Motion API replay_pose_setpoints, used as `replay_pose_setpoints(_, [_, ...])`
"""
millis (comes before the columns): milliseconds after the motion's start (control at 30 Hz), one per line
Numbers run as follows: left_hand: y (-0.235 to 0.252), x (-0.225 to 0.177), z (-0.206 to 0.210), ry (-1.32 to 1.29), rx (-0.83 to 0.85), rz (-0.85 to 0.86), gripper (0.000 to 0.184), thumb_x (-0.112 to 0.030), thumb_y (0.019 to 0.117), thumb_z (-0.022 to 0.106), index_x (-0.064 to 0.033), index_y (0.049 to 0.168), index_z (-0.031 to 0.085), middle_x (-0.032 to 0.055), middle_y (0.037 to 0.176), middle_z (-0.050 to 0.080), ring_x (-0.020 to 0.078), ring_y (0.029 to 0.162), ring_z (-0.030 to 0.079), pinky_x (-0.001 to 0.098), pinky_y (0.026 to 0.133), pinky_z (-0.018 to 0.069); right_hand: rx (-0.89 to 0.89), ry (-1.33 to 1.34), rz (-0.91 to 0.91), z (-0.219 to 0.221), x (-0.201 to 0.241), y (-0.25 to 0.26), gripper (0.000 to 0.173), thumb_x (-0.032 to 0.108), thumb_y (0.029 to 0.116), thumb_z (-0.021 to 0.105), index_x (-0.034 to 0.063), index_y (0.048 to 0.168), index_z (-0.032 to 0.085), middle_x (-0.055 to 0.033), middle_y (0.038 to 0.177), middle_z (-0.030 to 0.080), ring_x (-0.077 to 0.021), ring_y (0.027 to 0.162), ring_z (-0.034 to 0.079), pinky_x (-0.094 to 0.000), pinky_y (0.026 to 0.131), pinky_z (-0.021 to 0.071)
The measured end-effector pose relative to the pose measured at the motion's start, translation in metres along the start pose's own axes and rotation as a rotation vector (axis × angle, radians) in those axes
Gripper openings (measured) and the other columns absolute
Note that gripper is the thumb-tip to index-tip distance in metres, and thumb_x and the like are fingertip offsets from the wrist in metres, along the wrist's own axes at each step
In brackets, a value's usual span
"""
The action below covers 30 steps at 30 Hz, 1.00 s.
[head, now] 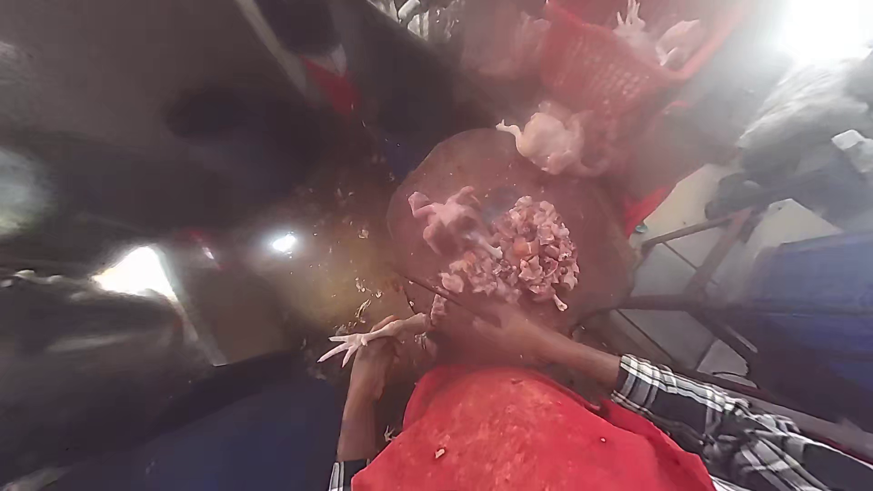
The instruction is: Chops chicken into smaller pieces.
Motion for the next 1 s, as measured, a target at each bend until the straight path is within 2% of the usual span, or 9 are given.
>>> replay_pose_setpoints(67, [-0.004,-0.001,-0.003,-0.228,0.002,-0.067,0.043,-0.03,0.1107,0.031,-0.0082,0.124,0.065,0.013,0.091,0.071,0.0195,0.069,0.066,0.0347,0.059,0.0559,-0.01,-0.003,-0.104,0.01,0.001,0.001,0.042,0.05,0.1026,0.049,0.0185,0.125,0.067,-0.0062,0.098,0.07,-0.019,0.09,0.068,-0.0492,0.083,0.0561])
replay_pose_setpoints(167, [-0.019,0.014,-0.017,-0.29,0.178,-0.156,0.061,-0.065,0.1041,0.03,-0.0191,0.1,0.07,0.0049,0.085,0.071,0.0163,0.069,0.066,0.0326,0.059,0.0566,0.164,-0.127,0.071,0.021,-0.061,0.014,0.039,0.042,0.1037,0.049,0.0073,0.109,0.067,-0.016,0.092,0.067,-0.0319,0.086,0.067,-0.0594,0.078,0.053])
replay_pose_setpoints(300, [-0.056,0.041,-0.019,-0.17,0.269,-0.358,0.042,-0.046,0.094,0.068,-0.0094,0.113,0.061,0.0099,0.084,0.068,0.018,0.067,0.068,0.0326,0.06,0.0596,0.126,-0.2,0.24,0.007,-0.065,0.006,0.05,0.053,0.1022,0.046,0.0084,0.109,0.066,-0.0159,0.093,0.068,-0.0338,0.089,0.068,-0.061,0.078,0.0535])
replay_pose_setpoints(500, [-0.072,0.061,-0.004,-0.419,0.381,-0.424,0.038,-0.033,0.1008,0.064,-0.0095,0.131,0.059,0.003,0.072,0.059,0.0079,0.053,0.058,0.023,0.048,0.0531,0.188,0.12,0.332,0.056,-0.069,-0.011,0.05,0.052,0.1033,0.047,0.006,0.099,0.065,-0.0098,0.078,0.061,-0.0232,0.07,0.061,-0.0499,0.067,0.0522])
replay_pose_setpoints(567, [-0.061,0.038,0.004,-0.033,0.355,-0.295,0.041,-0.034,0.0994,0.066,-0.0118,0.133,0.062,0.003,0.082,0.063,0.0083,0.061,0.057,0.0238,0.055,0.052,0.263,0.156,0.442,0.058,-0.102,-0.008,0.053,0.054,0.1032,0.05,0.0036,0.102,0.065,-0.0089,0.079,0.062,-0.0206,0.067,0.06,-0.0449,0.064,0.0521])
replay_pose_setpoints(700, [-0.022,0.02,0.014,1.077,0.265,-0.086,0.039,-0.048,0.1024,0.057,-0.0393,0.14,0.062,-0.0086,0.134,0.067,0.011,0.116,0.067,0.0447,0.101,0.0556,0.028,0.108,0.372,0.01,-0.058,-0.001,0.047,0.05,0.1024,0.05,0.0073,0.11,0.066,-0.0129,0.087,0.064,-0.027,0.079,0.064,-0.0527,0.075,0.0534])
replay_pose_setpoints(867, [0.014,0.044,0.004,1.387,0.217,-0.155,0.05,-0.069,0.099,0.046,-0.0394,0.133,0.067,0.0013,0.123,0.073,0.0268,0.114,0.069,0.063,0.097,0.0532,-0.24,0.36,-0.371,-0.04,0.071,-0.028,0.036,0.045,0.1061,0.05,0.0114,0.099,0.062,0.0057,0.075,0.056,-0.0019,0.067,0.056,-0.025,0.064,0.051])
replay_pose_setpoints(933, [0.015,0.044,0.002,1.368,0.219,-0.172,0.049,-0.069,0.0987,0.046,-0.0394,0.131,0.068,0.0003,0.122,0.073,0.0257,0.112,0.07,0.0626,0.095,0.0544,-0.273,0.194,-0.41,-0.018,0.05,-0.03,0.037,0.044,0.1047,0.051,0.0099,0.1,0.065,-0.0003,0.079,0.061,-0.0074,0.074,0.061,-0.0312,0.069,0.0549])
replay_pose_setpoints(1000, [0.013,0.041,0.0,1.362,0.214,-0.146,0.043,-0.062,0.1007,0.049,-0.0359,0.128,0.069,0.0017,0.118,0.074,0.026,0.109,0.07,0.0616,0.094,0.0552,-0.094,0.014,-0.139,0.023,-0.025,-0.008,0.036,0.041,0.1025,0.052,0.009,0.106,0.068,-0.0079,0.087,0.067,-0.0184,0.081,0.066,-0.0436,0.077,0.0567])
Point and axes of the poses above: each hand's wrist, its own y-axis towards the middle knuckle, its own z-axis out of the palm, x = y × z, the point moved 6 cm from there along y, towards the middle knuckle
